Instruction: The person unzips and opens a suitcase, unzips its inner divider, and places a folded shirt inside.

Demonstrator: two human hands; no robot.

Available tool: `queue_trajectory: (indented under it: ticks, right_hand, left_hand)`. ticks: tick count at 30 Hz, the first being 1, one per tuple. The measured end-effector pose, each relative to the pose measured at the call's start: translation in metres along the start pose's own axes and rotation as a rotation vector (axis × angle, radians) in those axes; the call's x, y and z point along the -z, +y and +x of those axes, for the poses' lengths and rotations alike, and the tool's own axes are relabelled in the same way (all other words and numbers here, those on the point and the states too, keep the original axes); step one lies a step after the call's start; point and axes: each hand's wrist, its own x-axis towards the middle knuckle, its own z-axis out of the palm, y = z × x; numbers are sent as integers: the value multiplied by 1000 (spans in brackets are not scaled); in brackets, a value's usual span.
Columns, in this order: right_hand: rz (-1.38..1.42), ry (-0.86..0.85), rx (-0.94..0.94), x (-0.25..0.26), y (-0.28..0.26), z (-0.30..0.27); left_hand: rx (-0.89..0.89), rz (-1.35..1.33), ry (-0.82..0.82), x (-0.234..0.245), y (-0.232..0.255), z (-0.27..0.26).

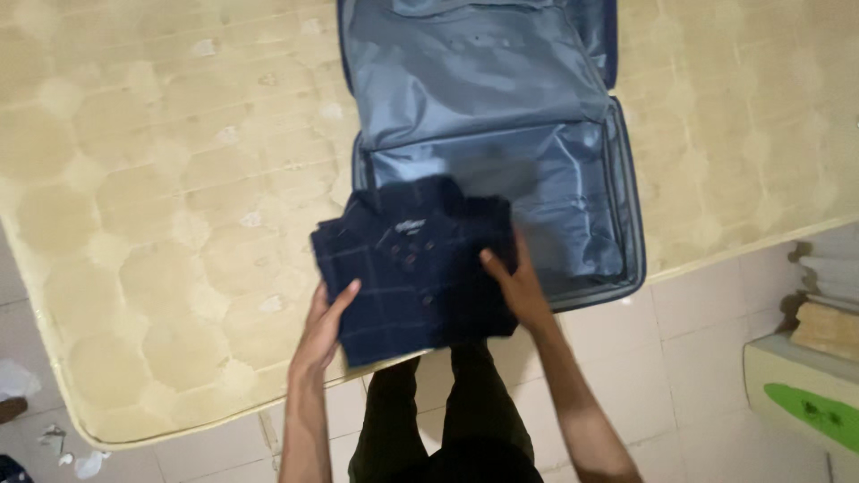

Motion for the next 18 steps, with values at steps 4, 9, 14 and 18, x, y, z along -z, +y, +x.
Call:
queue_trajectory:
  ticks: [4, 9, 14, 18]
  right_hand:
    - [-232, 94, 150, 68, -5, 47]
    - [-360, 140, 264, 145, 18, 119]
    - [-569, 262, 379, 195, 88, 186]
    - [-568, 330, 214, 207, 123, 223]
  left_hand:
    - [147, 68, -9, -78, -14, 44]
    - [-45, -54, -210, -173, -39, 116]
    - [-91, -105, -363, -229, -62, 170]
    - [-24, -47, -336, -252, -63, 197]
